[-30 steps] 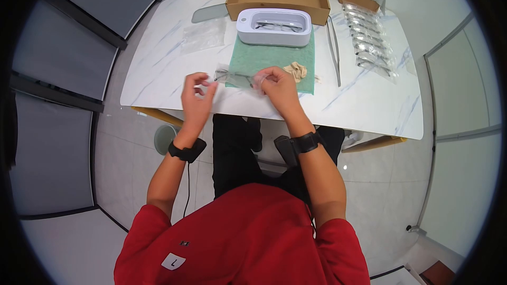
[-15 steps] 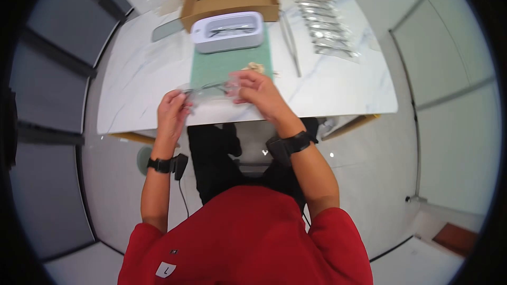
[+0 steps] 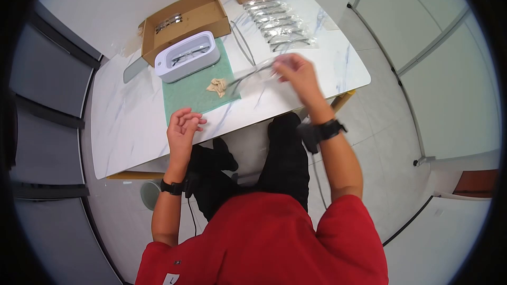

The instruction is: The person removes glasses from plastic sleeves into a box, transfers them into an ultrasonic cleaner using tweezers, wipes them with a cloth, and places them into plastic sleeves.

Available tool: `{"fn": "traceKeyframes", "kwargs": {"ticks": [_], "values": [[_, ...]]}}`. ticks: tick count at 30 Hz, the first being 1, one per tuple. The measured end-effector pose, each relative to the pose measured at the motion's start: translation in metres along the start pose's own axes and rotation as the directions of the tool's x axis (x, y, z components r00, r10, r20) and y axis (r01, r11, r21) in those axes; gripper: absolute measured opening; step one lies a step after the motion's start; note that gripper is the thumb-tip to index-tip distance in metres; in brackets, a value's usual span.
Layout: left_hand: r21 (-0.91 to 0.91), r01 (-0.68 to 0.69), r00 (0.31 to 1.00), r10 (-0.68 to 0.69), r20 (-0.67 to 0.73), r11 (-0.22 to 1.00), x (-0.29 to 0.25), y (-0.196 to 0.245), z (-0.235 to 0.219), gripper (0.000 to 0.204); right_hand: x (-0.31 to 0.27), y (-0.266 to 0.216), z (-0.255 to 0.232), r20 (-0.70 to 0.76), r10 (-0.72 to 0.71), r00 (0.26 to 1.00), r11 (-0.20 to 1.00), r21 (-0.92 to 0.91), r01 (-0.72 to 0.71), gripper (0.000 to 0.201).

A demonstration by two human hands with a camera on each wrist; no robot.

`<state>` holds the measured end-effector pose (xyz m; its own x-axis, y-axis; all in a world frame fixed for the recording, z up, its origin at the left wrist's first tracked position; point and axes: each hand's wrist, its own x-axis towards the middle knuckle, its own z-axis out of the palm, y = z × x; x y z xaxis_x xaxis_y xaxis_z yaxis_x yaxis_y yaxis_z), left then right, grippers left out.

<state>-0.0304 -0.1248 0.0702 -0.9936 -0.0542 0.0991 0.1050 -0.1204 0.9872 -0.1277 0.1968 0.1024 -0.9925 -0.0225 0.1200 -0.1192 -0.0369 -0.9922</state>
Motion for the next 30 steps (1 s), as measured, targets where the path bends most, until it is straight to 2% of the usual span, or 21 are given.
{"fn": "traceKeyframes", "kwargs": {"ticks": [2, 3, 5, 12, 14, 15, 17, 18, 20, 24, 26, 28, 30], "values": [[0.033, 0.005, 1.0, -0.005, -0.001, 0.999, 0.001, -0.007, -0.008, 0.029, 0.025, 0.007, -0.042, -0.164, 0.005, 0.986, 0.995, -0.094, -0.02, 0.022], [0.066, 0.016, 1.0, -0.015, -0.012, 0.998, 0.002, -0.01, -0.011, 0.025, 0.037, 0.014, -0.061, -0.173, -0.003, 0.985, 0.996, -0.093, -0.013, 0.022], [0.089, 0.025, 1.0, -0.024, -0.014, 0.996, 0.0, -0.011, -0.012, 0.022, 0.058, 0.03, -0.092, -0.227, 0.088, 0.97, 0.971, -0.199, -0.134, 0.021], [0.162, 0.047, 0.999, -0.044, -0.026, 0.986, -0.008, -0.018, -0.022, 0.014, 0.099, 0.068, -0.126, -0.298, 0.094, 0.95, 0.917, -0.345, -0.2, 0.025], [0.174, 0.057, 0.998, -0.05, -0.047, 0.983, -0.009, -0.018, -0.028, 0.013, 0.105, 0.078, -0.132, -0.314, -0.02, 0.949, 0.835, -0.528, -0.156, 0.032], [0.179, 0.069, 0.996, -0.058, -0.067, 0.982, -0.009, -0.018, -0.03, 0.012, 0.108, 0.082, -0.134, -0.315, -0.019, 0.949, 0.837, -0.524, -0.157, 0.032], [0.187, 0.073, 0.996, -0.061, -0.067, 0.98, -0.009, -0.018, -0.032, 0.012, 0.11, 0.086, -0.137, -0.28, -0.132, 0.951, 0.772, -0.631, -0.078, 0.039], [0.191, 0.077, 0.996, -0.065, -0.068, 0.979, -0.008, -0.019, -0.032, 0.012, 0.11, 0.085, -0.136, -0.284, -0.132, 0.95, 0.773, -0.629, -0.081, 0.039], [0.186, 0.075, 0.996, -0.065, -0.059, 0.98, -0.006, -0.023, -0.033, 0.012, 0.113, 0.083, -0.136, -0.262, -0.21, 0.942, 0.689, -0.724, -0.048, 0.034], [0.176, 0.091, 0.995, -0.081, -0.061, 0.98, -0.007, -0.025, -0.033, 0.012, 0.116, 0.082, -0.138, -0.252, -0.202, 0.946, 0.676, -0.735, -0.051, 0.043], [0.183, 0.092, 0.994, -0.079, -0.081, 0.979, -0.007, -0.025, -0.034, 0.012, 0.116, 0.081, -0.138, -0.248, -0.283, 0.926, 0.552, -0.832, -0.054, 0.047], [0.192, 0.095, 0.99, -0.072, -0.125, 0.977, -0.007, -0.023, -0.041, 0.012, 0.117, 0.09, -0.136, -0.22, -0.5, 0.838, 0.445, -0.895, 0.031, 0.05], [0.232, 0.032, 0.992, -0.001, -0.13, 0.972, -0.003, -0.024, -0.049, 0.012, 0.105, 0.068, -0.108, -0.171, -0.534, 0.828, 0.455, -0.884, 0.11, 0.045]]}}
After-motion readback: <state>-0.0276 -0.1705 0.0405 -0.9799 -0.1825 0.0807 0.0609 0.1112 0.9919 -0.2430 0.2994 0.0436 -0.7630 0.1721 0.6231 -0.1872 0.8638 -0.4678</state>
